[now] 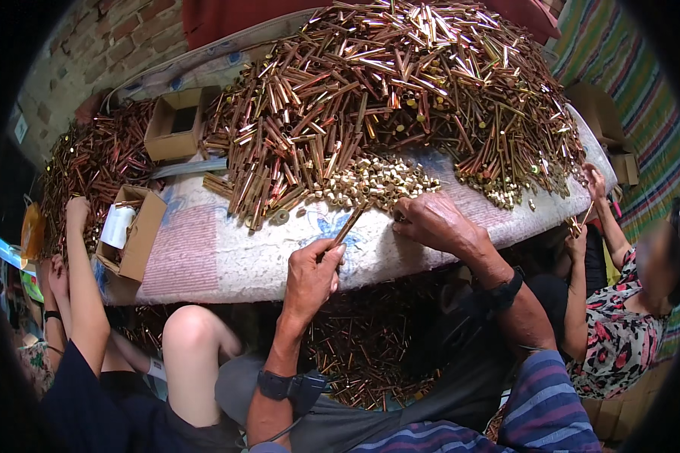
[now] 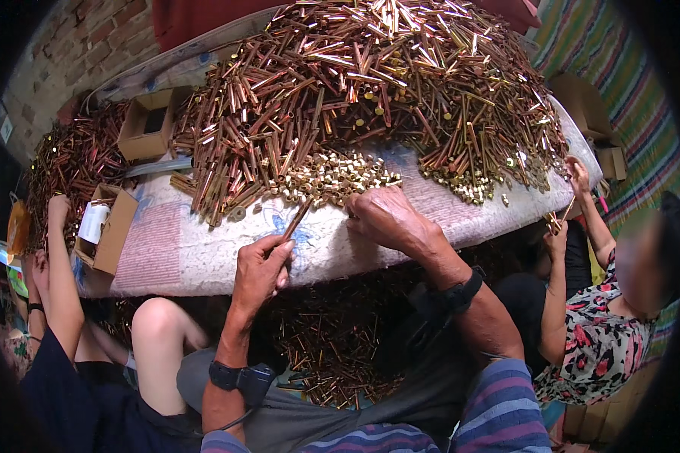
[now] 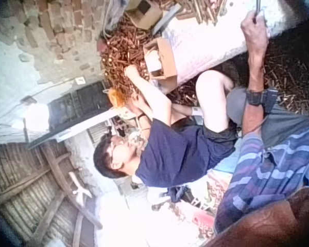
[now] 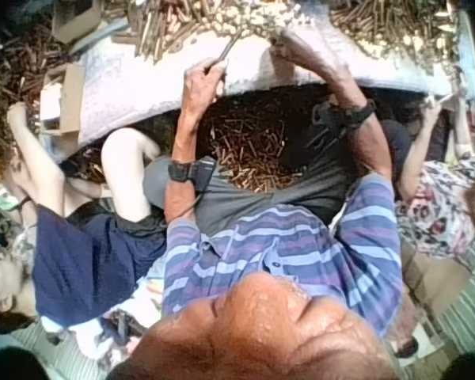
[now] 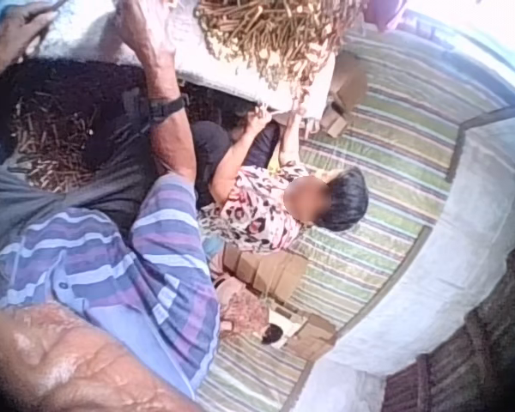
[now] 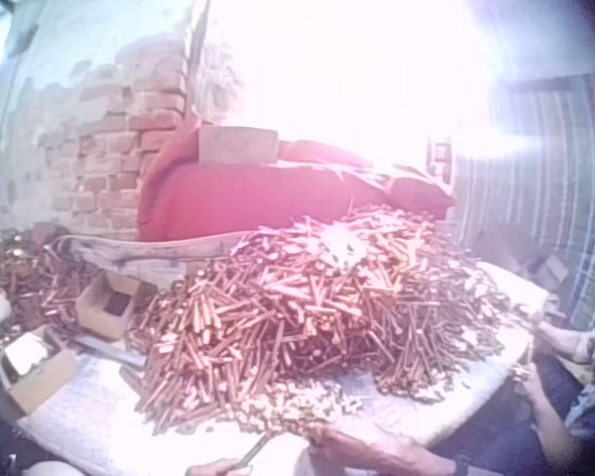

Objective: Assemble small metal tubes and nuts at a workbench.

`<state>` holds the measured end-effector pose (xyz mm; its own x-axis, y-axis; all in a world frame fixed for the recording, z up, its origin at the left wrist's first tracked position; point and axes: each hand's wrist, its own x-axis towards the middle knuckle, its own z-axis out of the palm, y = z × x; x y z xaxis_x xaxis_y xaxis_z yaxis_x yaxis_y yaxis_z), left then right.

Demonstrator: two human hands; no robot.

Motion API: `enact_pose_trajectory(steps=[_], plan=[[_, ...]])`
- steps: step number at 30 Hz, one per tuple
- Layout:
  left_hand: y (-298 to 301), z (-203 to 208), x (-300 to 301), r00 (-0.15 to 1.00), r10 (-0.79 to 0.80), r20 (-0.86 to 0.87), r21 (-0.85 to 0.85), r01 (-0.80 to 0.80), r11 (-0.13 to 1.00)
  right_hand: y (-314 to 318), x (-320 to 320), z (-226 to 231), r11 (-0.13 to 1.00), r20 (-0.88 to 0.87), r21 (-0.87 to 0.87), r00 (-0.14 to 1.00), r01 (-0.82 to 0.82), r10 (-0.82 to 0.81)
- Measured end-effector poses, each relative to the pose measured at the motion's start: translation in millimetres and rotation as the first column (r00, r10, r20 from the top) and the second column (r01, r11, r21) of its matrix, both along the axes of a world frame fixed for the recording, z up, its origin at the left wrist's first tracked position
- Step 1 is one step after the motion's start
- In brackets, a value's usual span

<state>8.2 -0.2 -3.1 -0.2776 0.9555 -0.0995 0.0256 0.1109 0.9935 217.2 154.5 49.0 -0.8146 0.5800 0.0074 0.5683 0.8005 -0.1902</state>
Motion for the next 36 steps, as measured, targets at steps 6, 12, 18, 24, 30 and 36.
enact_pose_trajectory(steps=[6, 12, 18, 24, 30, 36], plan=[[-0.7, -1.3, -1.4, 0.999, -0.033, -0.018, -0.005, 0.033, 0.999, -4.9, -3.1, 18.2, 0.983, -0.249, -0.162, 0.961, 0.085, -0.124], [-0.5, 2.1, 0.5, 0.999, -0.040, -0.038, -0.019, 0.039, 0.999, -5.2, -8.8, 23.9, 0.834, -0.527, -0.543, 0.814, -0.101, -0.245], [-0.9, -0.2, 0.5, 0.997, -0.076, -0.029, -0.011, 0.076, 0.997, -6.8, -9.7, 20.7, 0.803, -0.550, -0.570, 0.807, -0.174, -0.216], [-3.1, -1.0, -1.2, 0.994, -0.107, -0.024, -0.015, 0.107, 0.994, -10.4, -13.4, 27.5, 0.862, -0.525, -0.488, 0.834, -0.135, -0.167], [-3.0, -4.6, -3.2, 0.989, -0.141, -0.047, -0.017, 0.141, 0.990, -10.6, -12.6, 27.3, 0.859, -0.515, -0.493, 0.841, -0.136, -0.163], [-4.2, -2.2, -4.2, 0.987, -0.156, -0.036, -0.010, 0.156, 0.988, -11.2, -11.7, 28.7, 0.863, -0.528, -0.478, 0.839, -0.161, -0.135]])
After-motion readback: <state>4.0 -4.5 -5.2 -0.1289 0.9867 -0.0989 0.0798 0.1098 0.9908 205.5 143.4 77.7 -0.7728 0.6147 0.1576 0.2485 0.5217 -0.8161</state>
